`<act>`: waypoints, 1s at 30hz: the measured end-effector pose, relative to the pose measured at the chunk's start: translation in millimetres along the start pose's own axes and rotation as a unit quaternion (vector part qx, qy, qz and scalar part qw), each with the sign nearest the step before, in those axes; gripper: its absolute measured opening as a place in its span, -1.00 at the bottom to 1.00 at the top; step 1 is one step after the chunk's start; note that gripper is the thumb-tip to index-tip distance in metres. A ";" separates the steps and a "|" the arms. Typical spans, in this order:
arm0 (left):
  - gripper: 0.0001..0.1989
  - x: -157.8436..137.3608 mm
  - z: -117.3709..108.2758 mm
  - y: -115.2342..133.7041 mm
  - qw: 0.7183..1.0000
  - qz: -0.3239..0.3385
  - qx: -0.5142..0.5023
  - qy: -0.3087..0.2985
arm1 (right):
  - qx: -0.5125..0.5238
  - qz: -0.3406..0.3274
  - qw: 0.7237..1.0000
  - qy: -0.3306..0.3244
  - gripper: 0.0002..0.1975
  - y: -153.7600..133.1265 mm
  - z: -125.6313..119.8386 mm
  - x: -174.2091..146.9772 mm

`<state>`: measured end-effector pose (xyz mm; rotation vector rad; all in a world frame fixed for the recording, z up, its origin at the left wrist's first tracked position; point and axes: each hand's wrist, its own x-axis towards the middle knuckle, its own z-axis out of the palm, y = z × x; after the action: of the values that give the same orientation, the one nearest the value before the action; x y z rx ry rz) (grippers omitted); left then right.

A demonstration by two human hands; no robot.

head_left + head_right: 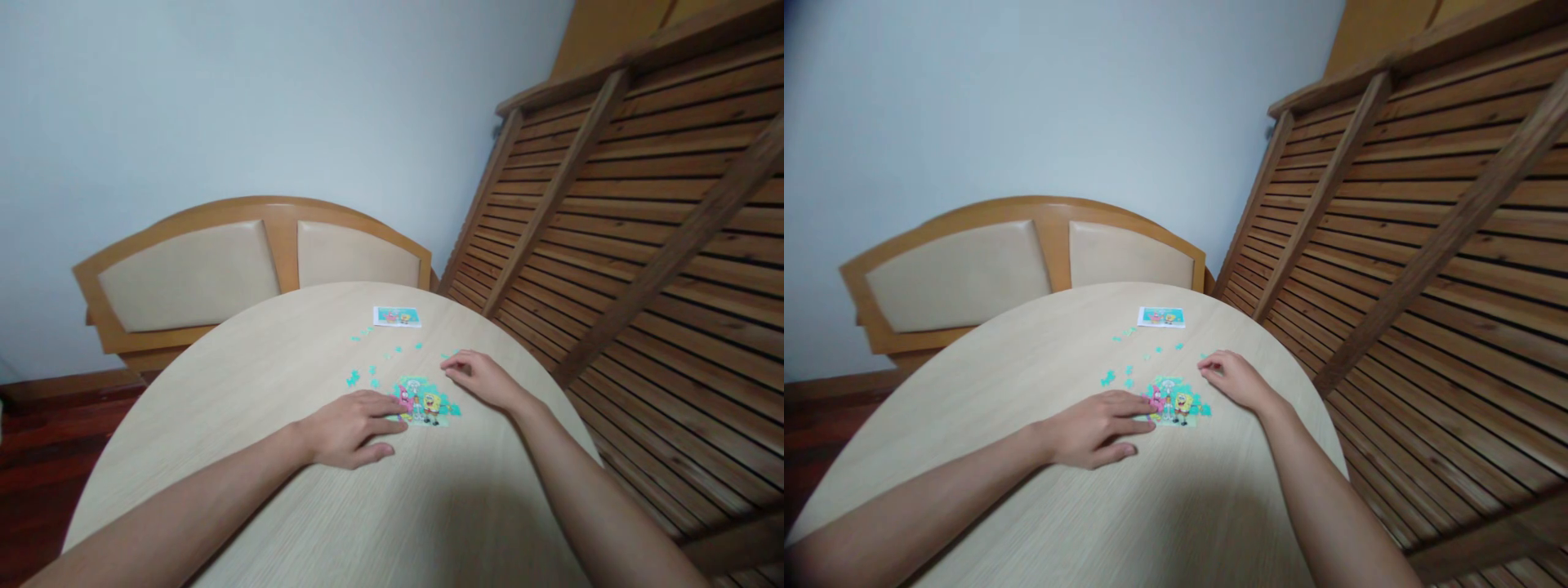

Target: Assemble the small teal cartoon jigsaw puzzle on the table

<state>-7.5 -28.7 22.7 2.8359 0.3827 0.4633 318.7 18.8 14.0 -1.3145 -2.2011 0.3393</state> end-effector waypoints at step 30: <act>-0.65 -6.0 12.7 -22.8 0.982 -0.135 0.111 0.073 | 0.167 0.066 0.979 -0.099 -0.80 -23.0 8.1 -1.8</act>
<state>-13.6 -11.6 3.1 2.9025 0.8868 0.6048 298.0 6.4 17.7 -1.2855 -2.0986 0.8847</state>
